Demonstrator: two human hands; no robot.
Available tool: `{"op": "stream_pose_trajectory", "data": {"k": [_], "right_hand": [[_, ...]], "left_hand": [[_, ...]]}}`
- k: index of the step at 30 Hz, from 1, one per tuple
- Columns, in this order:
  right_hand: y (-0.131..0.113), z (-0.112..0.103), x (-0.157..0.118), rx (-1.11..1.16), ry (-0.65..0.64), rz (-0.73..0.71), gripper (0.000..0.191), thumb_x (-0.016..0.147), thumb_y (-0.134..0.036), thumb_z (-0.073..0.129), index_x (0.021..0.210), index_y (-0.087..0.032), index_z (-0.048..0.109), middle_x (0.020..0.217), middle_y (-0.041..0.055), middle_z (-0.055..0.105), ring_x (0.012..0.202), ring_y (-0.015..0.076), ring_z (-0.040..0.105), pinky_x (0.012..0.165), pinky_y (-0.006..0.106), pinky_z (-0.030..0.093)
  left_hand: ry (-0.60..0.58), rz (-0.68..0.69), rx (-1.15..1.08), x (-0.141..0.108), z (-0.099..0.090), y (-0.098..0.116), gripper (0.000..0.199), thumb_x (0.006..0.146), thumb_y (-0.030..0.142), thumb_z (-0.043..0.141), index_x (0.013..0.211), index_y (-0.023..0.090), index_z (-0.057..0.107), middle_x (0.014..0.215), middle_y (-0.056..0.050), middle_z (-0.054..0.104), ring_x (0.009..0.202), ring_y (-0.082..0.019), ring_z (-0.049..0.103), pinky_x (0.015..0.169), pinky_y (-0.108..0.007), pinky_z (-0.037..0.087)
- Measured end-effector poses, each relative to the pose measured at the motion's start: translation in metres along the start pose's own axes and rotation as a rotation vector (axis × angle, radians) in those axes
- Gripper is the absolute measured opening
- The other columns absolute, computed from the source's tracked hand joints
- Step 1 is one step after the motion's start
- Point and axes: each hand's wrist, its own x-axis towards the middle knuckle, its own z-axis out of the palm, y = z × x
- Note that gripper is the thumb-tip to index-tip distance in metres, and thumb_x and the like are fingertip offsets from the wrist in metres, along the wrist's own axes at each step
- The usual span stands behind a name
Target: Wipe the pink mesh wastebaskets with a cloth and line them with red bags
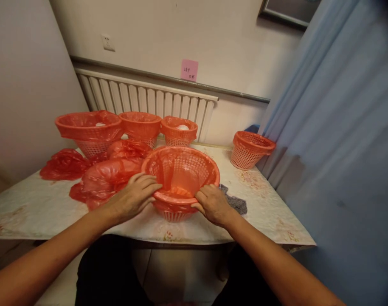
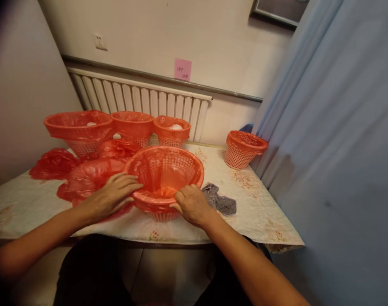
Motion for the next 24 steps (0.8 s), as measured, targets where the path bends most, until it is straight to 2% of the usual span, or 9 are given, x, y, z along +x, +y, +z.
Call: {"op": "stream_pose_trajectory", "data": {"k": [3, 6, 9, 13, 15, 18, 20, 22, 24], "right_hand": [[-0.021, 0.000, 0.010, -0.004, 0.029, 0.015, 0.036, 0.095, -0.046, 0.041, 0.079, -0.017, 0.056, 0.074, 0.0046, 0.059, 0.068, 0.0166, 0.048, 0.064, 0.030, 0.028], [-0.035, 0.000, 0.018, 0.008, 0.050, -0.004, 0.034, 0.095, -0.045, 0.042, 0.080, -0.018, 0.056, 0.072, 0.0037, 0.058, 0.067, 0.0164, 0.048, 0.061, 0.030, 0.027], [-0.027, 0.001, 0.015, -0.007, 0.043, -0.011, 0.030, 0.094, -0.043, 0.045, 0.082, -0.018, 0.057, 0.075, 0.0040, 0.059, 0.068, 0.0172, 0.049, 0.063, 0.031, 0.030], [0.001, 0.002, -0.001, 0.020, 0.041, -0.001, 0.027, 0.092, -0.041, 0.048, 0.089, -0.016, 0.059, 0.082, 0.0070, 0.061, 0.078, 0.0204, 0.052, 0.073, 0.034, 0.038], [0.012, 0.001, -0.010, 0.098, 0.092, 0.007, 0.029, 0.092, -0.041, 0.049, 0.100, -0.015, 0.059, 0.094, 0.0100, 0.063, 0.091, 0.0225, 0.054, 0.083, 0.038, 0.041], [0.022, 0.001, -0.027, 0.222, 0.255, 0.051, 0.047, 0.090, -0.045, 0.052, 0.127, -0.016, 0.048, 0.123, 0.0139, 0.057, 0.116, 0.0255, 0.049, 0.098, 0.044, 0.039], [0.030, 0.007, -0.041, 0.259, 0.391, 0.162, 0.053, 0.089, -0.043, 0.053, 0.135, -0.018, 0.040, 0.130, 0.0138, 0.053, 0.121, 0.0253, 0.047, 0.101, 0.045, 0.038], [0.042, 0.020, -0.056, 0.274, 0.494, 0.371, 0.047, 0.091, -0.036, 0.049, 0.134, -0.019, 0.042, 0.125, 0.0126, 0.056, 0.116, 0.0234, 0.052, 0.098, 0.042, 0.042], [0.056, 0.043, -0.072, 0.287, 0.506, 0.619, 0.040, 0.092, -0.030, 0.045, 0.130, -0.017, 0.046, 0.117, 0.0118, 0.060, 0.106, 0.0218, 0.057, 0.093, 0.039, 0.045]], "left_hand": [[-0.024, 0.040, -0.077, 0.011, 0.008, 0.033, 0.033, 0.093, 0.024, 0.046, 0.126, 0.020, 0.046, 0.110, -0.007, 0.060, 0.106, -0.020, 0.051, 0.106, -0.047, 0.027], [-0.015, 0.018, -0.048, 0.019, 0.017, 0.047, 0.023, 0.096, 0.017, 0.036, 0.108, 0.018, 0.055, 0.085, -0.002, 0.059, 0.086, -0.017, 0.053, 0.100, -0.044, 0.032], [-0.027, 0.022, 0.028, 0.015, 0.016, 0.032, 0.025, 0.094, 0.012, 0.033, 0.095, 0.018, 0.057, 0.080, -0.002, 0.056, 0.082, -0.018, 0.051, 0.097, -0.044, 0.033], [-0.067, 0.016, 0.046, 0.004, 0.007, 0.001, 0.027, 0.092, 0.009, 0.033, 0.097, 0.019, 0.058, 0.088, -0.004, 0.060, 0.088, -0.018, 0.053, 0.101, -0.047, 0.030], [-0.067, -0.007, 0.046, 0.001, 0.005, -0.006, 0.028, 0.092, 0.010, 0.034, 0.102, 0.020, 0.058, 0.099, -0.005, 0.063, 0.097, -0.019, 0.055, 0.102, -0.048, 0.029], [-0.056, -0.054, 0.062, -0.001, 0.003, -0.001, 0.031, 0.093, 0.015, 0.035, 0.116, 0.022, 0.056, 0.115, -0.008, 0.063, 0.114, -0.023, 0.051, 0.103, -0.048, 0.030], [-0.044, -0.078, 0.054, -0.001, 0.002, 0.011, 0.036, 0.093, 0.016, 0.035, 0.125, 0.022, 0.051, 0.124, -0.009, 0.061, 0.123, -0.025, 0.046, 0.105, -0.049, 0.031], [-0.026, -0.089, 0.026, 0.001, 0.001, 0.026, 0.041, 0.092, 0.015, 0.036, 0.132, 0.021, 0.044, 0.131, -0.009, 0.057, 0.128, -0.025, 0.042, 0.107, -0.048, 0.031], [0.008, -0.105, -0.003, 0.006, 0.001, 0.042, 0.045, 0.091, 0.016, 0.037, 0.136, 0.020, 0.038, 0.135, -0.010, 0.053, 0.129, -0.025, 0.042, 0.108, -0.047, 0.033]]}}
